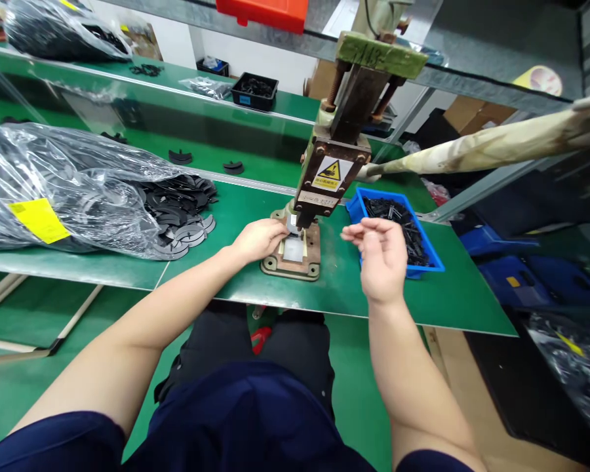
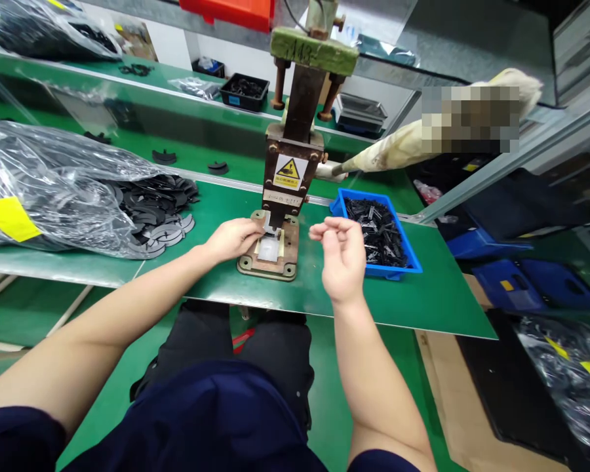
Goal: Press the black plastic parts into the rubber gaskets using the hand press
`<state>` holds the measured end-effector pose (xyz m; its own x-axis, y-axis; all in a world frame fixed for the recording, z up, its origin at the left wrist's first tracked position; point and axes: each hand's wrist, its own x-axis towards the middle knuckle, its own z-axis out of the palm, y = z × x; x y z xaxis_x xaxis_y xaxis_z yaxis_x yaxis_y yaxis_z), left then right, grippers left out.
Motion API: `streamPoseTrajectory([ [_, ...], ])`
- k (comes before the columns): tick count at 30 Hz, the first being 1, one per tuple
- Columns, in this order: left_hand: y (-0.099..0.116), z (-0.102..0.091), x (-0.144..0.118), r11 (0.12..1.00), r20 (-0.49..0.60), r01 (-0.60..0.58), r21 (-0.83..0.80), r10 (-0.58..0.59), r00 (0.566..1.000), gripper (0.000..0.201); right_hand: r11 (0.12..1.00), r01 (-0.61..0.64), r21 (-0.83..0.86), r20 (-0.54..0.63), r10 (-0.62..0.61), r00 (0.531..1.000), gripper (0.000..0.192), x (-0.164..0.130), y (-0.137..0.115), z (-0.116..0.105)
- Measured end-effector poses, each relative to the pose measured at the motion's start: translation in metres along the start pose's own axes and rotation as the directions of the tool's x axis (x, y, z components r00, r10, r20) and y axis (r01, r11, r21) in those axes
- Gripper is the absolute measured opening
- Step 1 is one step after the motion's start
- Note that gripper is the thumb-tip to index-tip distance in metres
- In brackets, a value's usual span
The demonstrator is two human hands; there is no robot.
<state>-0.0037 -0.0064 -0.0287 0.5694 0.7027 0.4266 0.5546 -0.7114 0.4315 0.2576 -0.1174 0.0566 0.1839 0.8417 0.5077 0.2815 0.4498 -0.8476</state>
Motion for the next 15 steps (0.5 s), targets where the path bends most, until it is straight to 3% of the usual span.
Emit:
streamPoseTrajectory([
  [4, 0.004, 0.001, 0.006, 0.992, 0.047, -0.052, 0.117, 0.047, 0.998, 0.030, 0.983, 0.185, -0.010, -0.106, -0.185, 0.977, 0.031, 0.033, -0.033, -0.017],
  [8, 0.009, -0.003, 0.009, 0.982, 0.100, -0.100, 0.161, 0.085, 0.991, 0.031, 0.909, 0.406, 0.097, -0.199, -0.382, 0.903, 0.043, 0.055, -0.088, -0.019],
  [11, 0.011, -0.004, 0.011, 0.978, 0.115, -0.120, 0.171, 0.101, 0.988, 0.030, 0.898, 0.426, 0.110, -0.182, -0.404, 0.897, 0.051, 0.064, -0.125, -0.012],
  [13, 0.011, -0.005, 0.011, 0.977, 0.125, -0.122, 0.173, 0.101, 0.987, 0.029, 0.886, 0.436, 0.159, -0.169, -0.411, 0.896, 0.051, 0.069, -0.136, -0.007],
  [15, 0.010, -0.005, 0.011, 0.978, 0.128, -0.125, 0.169, 0.104, 0.986, 0.029, 0.843, 0.505, 0.185, -0.176, -0.477, 0.861, 0.048, 0.070, -0.133, -0.002],
])
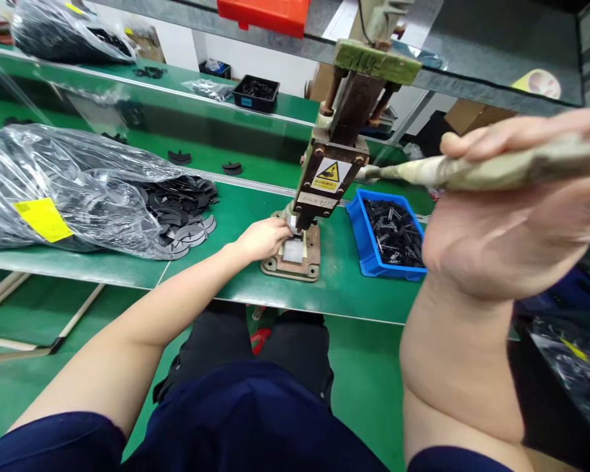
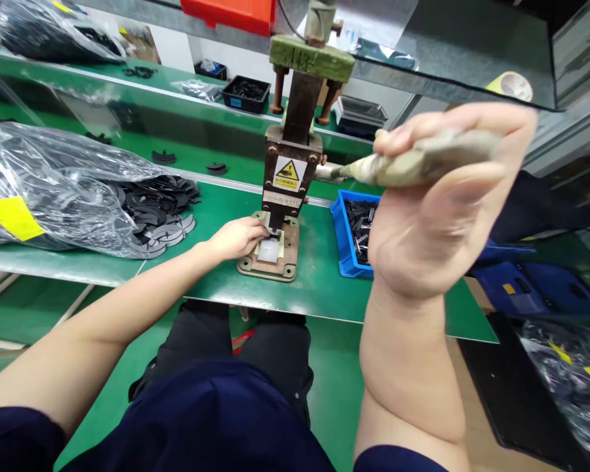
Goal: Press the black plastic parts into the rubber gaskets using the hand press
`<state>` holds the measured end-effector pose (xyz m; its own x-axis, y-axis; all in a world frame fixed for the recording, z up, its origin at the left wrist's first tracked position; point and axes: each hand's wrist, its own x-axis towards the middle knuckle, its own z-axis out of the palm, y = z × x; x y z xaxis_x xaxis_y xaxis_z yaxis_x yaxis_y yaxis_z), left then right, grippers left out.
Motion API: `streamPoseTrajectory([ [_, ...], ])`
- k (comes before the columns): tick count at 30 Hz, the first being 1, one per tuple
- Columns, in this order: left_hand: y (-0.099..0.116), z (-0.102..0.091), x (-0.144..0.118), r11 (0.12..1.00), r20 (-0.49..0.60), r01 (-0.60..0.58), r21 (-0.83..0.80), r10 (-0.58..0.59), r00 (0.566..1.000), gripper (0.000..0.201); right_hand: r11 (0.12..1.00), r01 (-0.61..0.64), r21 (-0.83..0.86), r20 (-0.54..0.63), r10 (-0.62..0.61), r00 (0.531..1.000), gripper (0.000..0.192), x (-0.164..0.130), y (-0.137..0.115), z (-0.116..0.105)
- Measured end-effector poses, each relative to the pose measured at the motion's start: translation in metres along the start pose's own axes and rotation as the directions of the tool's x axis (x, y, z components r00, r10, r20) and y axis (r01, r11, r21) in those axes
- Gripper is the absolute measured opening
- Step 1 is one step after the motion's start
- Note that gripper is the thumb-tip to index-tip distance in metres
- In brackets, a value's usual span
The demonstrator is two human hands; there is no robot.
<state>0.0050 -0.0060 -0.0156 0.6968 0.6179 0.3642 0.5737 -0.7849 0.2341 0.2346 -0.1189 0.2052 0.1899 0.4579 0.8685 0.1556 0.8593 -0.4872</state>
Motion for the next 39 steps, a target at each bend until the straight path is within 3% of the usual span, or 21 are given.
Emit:
streamPoseTrajectory([
  [3, -0.002, 0.001, -0.001, 1.000, -0.028, 0.000, -0.012, 0.000, 1.000, 0.030, 0.991, 0.121, -0.062, 0.016, -0.120, 0.993, 0.033, -0.024, 0.009, -0.001],
  [8, 0.001, 0.005, -0.002, 0.999, -0.061, 0.018, -0.050, -0.021, 0.998, 0.031, 0.946, 0.113, -0.304, 0.125, -0.078, 0.989, 0.022, -0.097, 0.015, -0.019],
  [12, -0.002, 0.002, -0.007, 0.997, -0.060, 0.003, -0.081, -0.008, 0.998, 0.033, 0.924, 0.143, -0.354, 0.008, -0.150, 0.989, 0.026, -0.131, 0.041, -0.026],
  [14, -0.011, -0.010, -0.020, 0.998, -0.039, 0.049, -0.040, -0.051, 0.998, 0.033, 0.925, 0.212, -0.317, -0.099, -0.254, 0.962, 0.040, -0.134, 0.057, -0.021],
  [16, -0.024, -0.031, -0.045, 0.984, -0.015, 0.170, 0.061, -0.169, 0.986, 0.032, 0.917, 0.276, -0.289, -0.187, -0.337, 0.923, 0.054, -0.132, 0.069, -0.013],
  [20, -0.060, -0.081, -0.112, 0.848, -0.020, 0.429, 0.311, -0.445, 0.895, 0.034, 0.902, 0.335, -0.273, -0.277, -0.407, 0.871, 0.070, -0.126, 0.079, -0.002],
  [23, -0.079, -0.103, -0.150, 0.777, 0.058, 0.459, 0.431, -0.531, 0.845, 0.046, 0.894, 0.364, -0.261, -0.316, -0.436, 0.843, 0.074, -0.126, 0.081, 0.001],
  [28, -0.083, -0.115, -0.170, 0.790, 0.150, 0.418, 0.448, -0.528, 0.836, 0.058, 0.883, 0.376, -0.280, -0.271, -0.448, 0.852, 0.072, -0.128, 0.081, -0.005],
  [32, -0.085, -0.124, -0.181, 0.792, 0.153, 0.425, 0.439, -0.532, 0.833, 0.048, 0.878, 0.367, -0.308, -0.183, -0.433, 0.883, 0.065, -0.130, 0.079, -0.012],
  [36, -0.092, -0.122, -0.191, 0.760, 0.188, 0.445, 0.474, -0.581, 0.792, 0.034, 0.867, 0.389, -0.313, -0.242, -0.469, 0.849, 0.068, -0.129, 0.083, -0.008],
  [39, -0.093, -0.112, -0.186, 0.757, 0.181, 0.470, 0.454, -0.594, 0.784, 0.026, 0.862, 0.387, -0.329, -0.280, -0.480, 0.831, 0.070, -0.129, 0.085, -0.004],
])
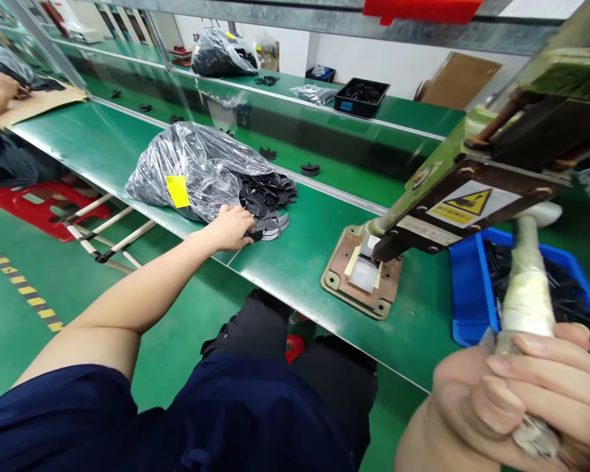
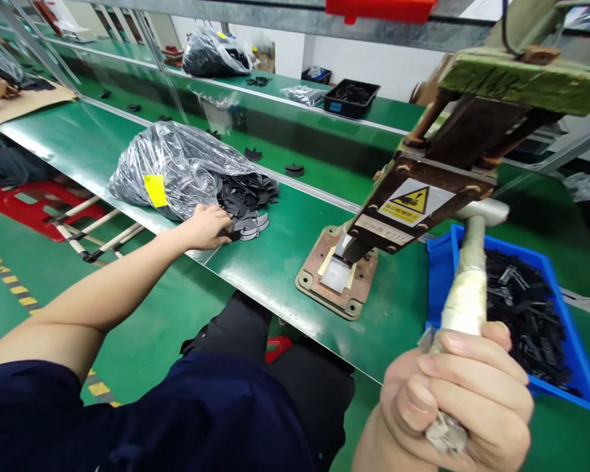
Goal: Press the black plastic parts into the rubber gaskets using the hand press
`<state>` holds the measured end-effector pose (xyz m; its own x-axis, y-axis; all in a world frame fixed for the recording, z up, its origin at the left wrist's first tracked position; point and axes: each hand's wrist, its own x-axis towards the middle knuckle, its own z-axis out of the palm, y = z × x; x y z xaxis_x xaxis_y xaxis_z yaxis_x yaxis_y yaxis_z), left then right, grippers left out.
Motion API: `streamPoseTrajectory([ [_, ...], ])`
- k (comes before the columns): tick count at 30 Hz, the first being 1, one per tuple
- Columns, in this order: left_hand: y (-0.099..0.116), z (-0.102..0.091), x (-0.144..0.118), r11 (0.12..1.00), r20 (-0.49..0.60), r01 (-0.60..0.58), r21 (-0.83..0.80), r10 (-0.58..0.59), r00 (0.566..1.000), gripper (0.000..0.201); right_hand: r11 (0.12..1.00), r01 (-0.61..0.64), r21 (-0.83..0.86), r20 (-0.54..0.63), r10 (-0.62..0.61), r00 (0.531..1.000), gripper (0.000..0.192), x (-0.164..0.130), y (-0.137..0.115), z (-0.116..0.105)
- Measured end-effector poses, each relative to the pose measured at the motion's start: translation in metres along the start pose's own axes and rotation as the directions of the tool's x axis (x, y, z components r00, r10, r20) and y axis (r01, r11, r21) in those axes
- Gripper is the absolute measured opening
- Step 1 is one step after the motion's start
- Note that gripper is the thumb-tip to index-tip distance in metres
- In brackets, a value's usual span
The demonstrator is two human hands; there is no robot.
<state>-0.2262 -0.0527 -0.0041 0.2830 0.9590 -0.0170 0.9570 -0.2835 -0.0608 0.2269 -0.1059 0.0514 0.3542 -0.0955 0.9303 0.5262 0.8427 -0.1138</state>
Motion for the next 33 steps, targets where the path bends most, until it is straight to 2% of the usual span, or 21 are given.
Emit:
streamPoseTrajectory([
  [3, 0.017, 0.004, 0.014, 0.999, -0.033, -0.009, -0.043, 0.008, 0.999, 0.022, 1.000, -0.013, -0.027, 0.005, 0.014, 1.000, 0.070, 0.000, -0.002, -0.001],
  [7, 0.043, 0.004, 0.036, 0.994, -0.150, -0.019, -0.112, 0.002, 0.989, 0.024, 0.998, -0.057, -0.005, 0.056, 0.057, 0.997, 0.069, 0.003, -0.004, -0.004],
  [9, 0.056, 0.003, 0.047, 0.977, -0.208, -0.043, -0.210, -0.001, 0.978, 0.022, 0.997, -0.081, 0.018, 0.052, 0.080, 0.995, 0.068, 0.003, -0.006, -0.005],
  [11, 0.069, 0.001, 0.057, 0.919, -0.244, -0.049, -0.391, -0.052, 0.968, 0.019, 0.996, -0.084, 0.029, 0.058, 0.083, 0.995, 0.065, 0.003, -0.007, -0.005],
  [13, 0.083, 0.001, 0.068, 0.770, -0.207, -0.018, -0.638, -0.149, 0.967, 0.022, 0.996, -0.094, 0.014, 0.089, 0.092, 0.992, 0.062, 0.004, -0.011, -0.006],
  [16, 0.109, 0.001, 0.083, 0.390, -0.016, 0.061, -0.919, -0.192, 0.981, 0.038, 0.990, -0.141, -0.028, 0.137, 0.144, 0.980, 0.058, 0.005, -0.021, -0.009],
  [18, 0.127, -0.001, 0.092, 0.178, 0.087, 0.107, -0.978, -0.119, 0.989, 0.043, 0.979, -0.194, -0.068, 0.183, 0.203, 0.962, 0.053, 0.007, -0.028, -0.011],
  [19, 0.137, -0.002, 0.096, 0.101, 0.119, 0.127, -0.987, -0.078, 0.990, 0.042, 0.973, -0.214, -0.085, 0.203, 0.227, 0.953, 0.050, 0.007, -0.032, -0.013],
  [23, 0.173, -0.010, 0.107, -0.107, 0.153, 0.151, -0.983, -0.018, 0.988, 0.034, 0.968, -0.213, -0.134, 0.287, 0.244, 0.926, 0.044, 0.010, -0.039, -0.018],
  [25, 0.187, -0.012, 0.111, -0.146, 0.167, 0.163, -0.976, -0.015, 0.986, 0.041, 0.965, -0.212, -0.154, 0.313, 0.251, 0.916, 0.041, 0.011, -0.040, -0.020],
  [27, 0.199, -0.014, 0.115, -0.140, 0.202, 0.202, -0.969, 0.014, 0.979, 0.042, 0.965, -0.208, -0.158, 0.334, 0.250, 0.909, 0.039, 0.012, -0.040, -0.023],
  [33, 0.220, -0.018, 0.131, -0.007, 0.305, 0.306, -0.952, 0.038, 0.952, 0.036, 0.963, -0.202, -0.178, 0.377, 0.257, 0.890, 0.036, 0.014, -0.042, -0.027],
])
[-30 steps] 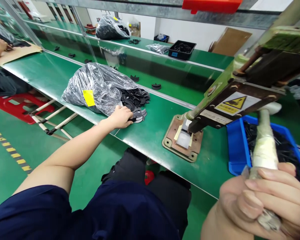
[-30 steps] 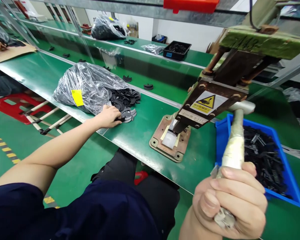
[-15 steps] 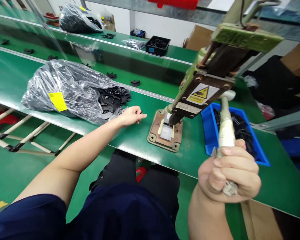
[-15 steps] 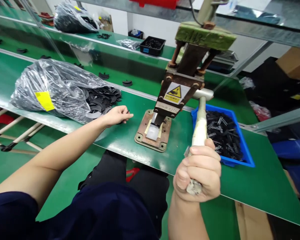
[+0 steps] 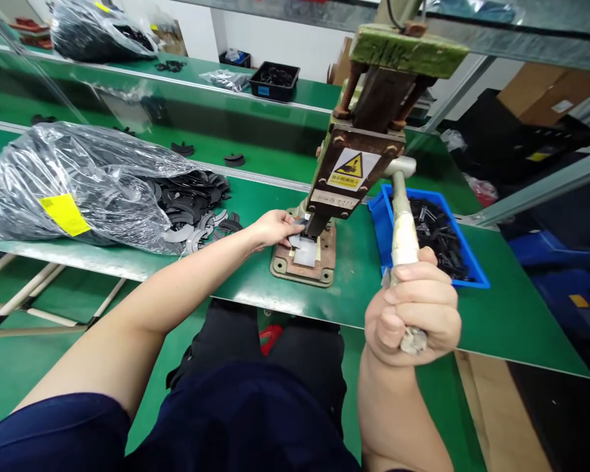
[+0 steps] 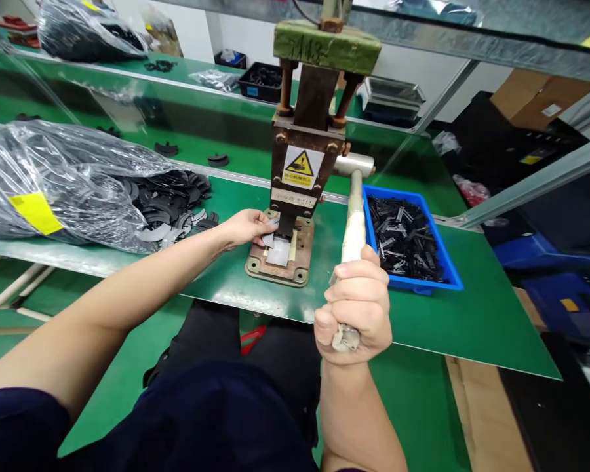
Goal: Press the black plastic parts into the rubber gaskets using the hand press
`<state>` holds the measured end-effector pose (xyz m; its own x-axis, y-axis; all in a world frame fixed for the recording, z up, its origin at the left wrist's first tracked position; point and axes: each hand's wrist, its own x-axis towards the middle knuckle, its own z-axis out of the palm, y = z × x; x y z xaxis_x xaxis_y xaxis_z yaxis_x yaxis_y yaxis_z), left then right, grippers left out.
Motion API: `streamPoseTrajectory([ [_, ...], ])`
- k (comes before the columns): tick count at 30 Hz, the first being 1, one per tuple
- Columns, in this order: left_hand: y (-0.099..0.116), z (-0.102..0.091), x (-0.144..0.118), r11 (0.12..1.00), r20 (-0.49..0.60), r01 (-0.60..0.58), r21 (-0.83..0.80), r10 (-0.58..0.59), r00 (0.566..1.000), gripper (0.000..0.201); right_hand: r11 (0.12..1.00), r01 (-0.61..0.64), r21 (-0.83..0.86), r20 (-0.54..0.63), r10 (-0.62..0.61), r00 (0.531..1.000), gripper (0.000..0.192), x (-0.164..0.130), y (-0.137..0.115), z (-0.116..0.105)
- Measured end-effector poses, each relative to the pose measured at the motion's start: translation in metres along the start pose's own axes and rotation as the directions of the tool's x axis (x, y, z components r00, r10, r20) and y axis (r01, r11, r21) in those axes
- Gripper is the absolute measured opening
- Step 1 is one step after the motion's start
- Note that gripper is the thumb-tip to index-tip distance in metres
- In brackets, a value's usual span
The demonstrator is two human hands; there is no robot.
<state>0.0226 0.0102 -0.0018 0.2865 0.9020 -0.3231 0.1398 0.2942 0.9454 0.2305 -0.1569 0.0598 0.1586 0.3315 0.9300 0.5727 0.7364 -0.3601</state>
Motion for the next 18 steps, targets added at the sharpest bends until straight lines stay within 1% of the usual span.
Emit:
streamPoseTrajectory([
  [3, 0.001, 0.003, 0.009, 0.995, 0.020, 0.028, 0.100, -0.030, 0.999, 0.040, 1.000, 0.004, -0.014, 0.003, -0.004, 1.000, 0.037, 0.000, 0.000, 0.000],
  [6, 0.001, 0.000, 0.016, 0.987, 0.083, 0.023, 0.159, -0.037, 0.996, 0.042, 1.000, -0.004, 0.007, -0.008, 0.004, 1.000, 0.038, -0.001, 0.000, 0.001],
  [11, 0.002, -0.008, 0.015, 0.991, 0.163, 0.004, 0.135, -0.026, 0.986, 0.048, 0.999, 0.003, 0.035, 0.005, -0.004, 1.000, 0.039, -0.003, 0.003, 0.000],
  [14, 0.001, -0.006, 0.012, 0.989, 0.197, 0.017, 0.148, -0.046, 0.979, 0.047, 0.999, 0.002, 0.051, -0.004, -0.002, 1.000, 0.040, -0.004, 0.003, 0.000],
  [18, 0.001, -0.004, 0.010, 0.989, 0.214, 0.035, 0.145, -0.066, 0.975, 0.045, 0.999, -0.017, 0.045, 0.013, 0.017, 1.000, 0.038, -0.004, 0.003, -0.003],
])
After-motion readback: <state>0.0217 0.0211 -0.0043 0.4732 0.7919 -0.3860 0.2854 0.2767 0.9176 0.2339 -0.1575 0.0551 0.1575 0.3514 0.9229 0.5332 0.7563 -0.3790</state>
